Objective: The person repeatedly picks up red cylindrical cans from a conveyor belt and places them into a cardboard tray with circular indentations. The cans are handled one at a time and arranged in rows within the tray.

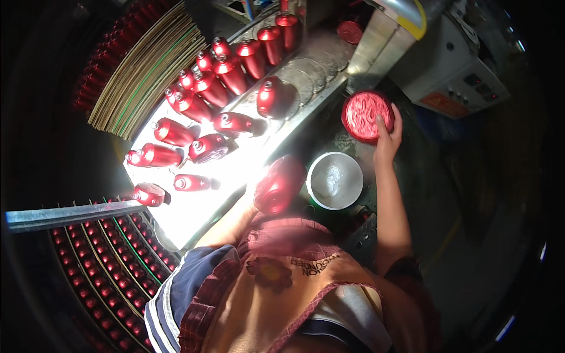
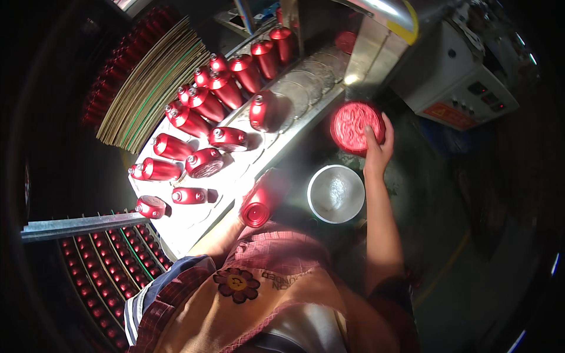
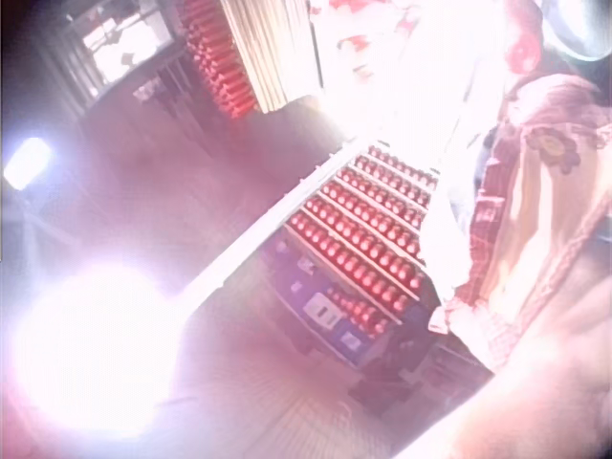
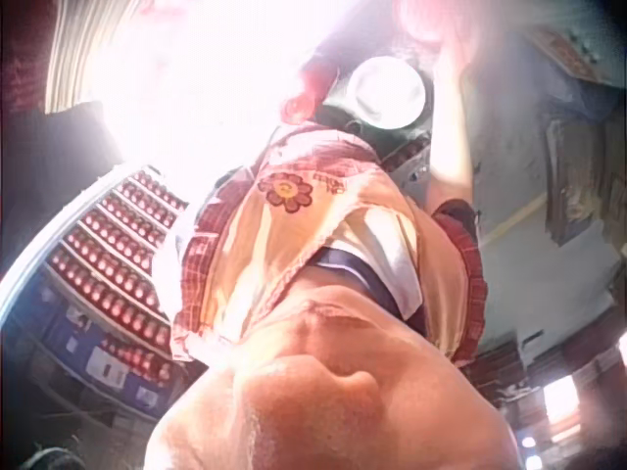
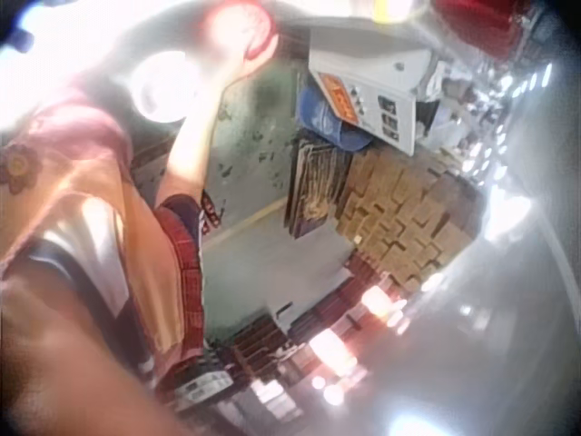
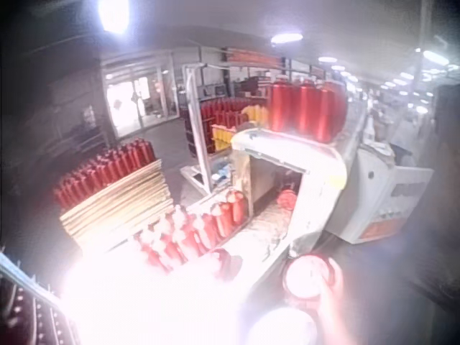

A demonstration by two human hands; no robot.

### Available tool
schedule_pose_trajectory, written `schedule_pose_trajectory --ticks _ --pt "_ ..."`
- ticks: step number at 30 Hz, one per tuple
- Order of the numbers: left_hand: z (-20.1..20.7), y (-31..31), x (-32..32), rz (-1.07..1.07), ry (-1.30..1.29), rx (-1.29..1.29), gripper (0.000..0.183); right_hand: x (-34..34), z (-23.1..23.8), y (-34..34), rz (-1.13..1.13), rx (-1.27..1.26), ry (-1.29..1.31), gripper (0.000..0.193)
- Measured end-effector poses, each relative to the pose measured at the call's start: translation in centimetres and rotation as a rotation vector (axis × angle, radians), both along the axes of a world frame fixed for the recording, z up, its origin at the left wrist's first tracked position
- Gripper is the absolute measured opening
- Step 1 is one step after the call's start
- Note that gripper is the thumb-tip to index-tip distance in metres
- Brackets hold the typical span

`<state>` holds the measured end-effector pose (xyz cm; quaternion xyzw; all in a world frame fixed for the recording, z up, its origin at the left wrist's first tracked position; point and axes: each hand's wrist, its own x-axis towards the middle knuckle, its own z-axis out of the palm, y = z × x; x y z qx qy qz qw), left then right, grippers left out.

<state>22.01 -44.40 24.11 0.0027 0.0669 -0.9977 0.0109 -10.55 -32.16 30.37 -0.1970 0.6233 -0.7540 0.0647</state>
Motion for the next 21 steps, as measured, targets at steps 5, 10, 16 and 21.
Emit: schedule_pose_trajectory --ticks 5,10,16,21 --pt "1.5 -3.7 10.3 0.345 -0.369 -0.341 0.067 -5.7 -0.5 -16.2 0.035 0.365 0.518 0.050" --pt "5.5 -5.6 20.5 0.558 -0.859 -0.711 0.068 -8.6 -5.8 -26.6 0.044 0.706 0.597 0.056" --pt "11.6 -6.5 24.4 0.517 -1.196 -1.108 0.069 -8.6 -6.2 -30.1 0.009 0.891 0.698 0.061" --pt "13.8 -8.9 21.6 0.334 -1.225 -1.360 0.072 -1.9 -0.1 -28.2 0.464 0.291 0.660 0.055"
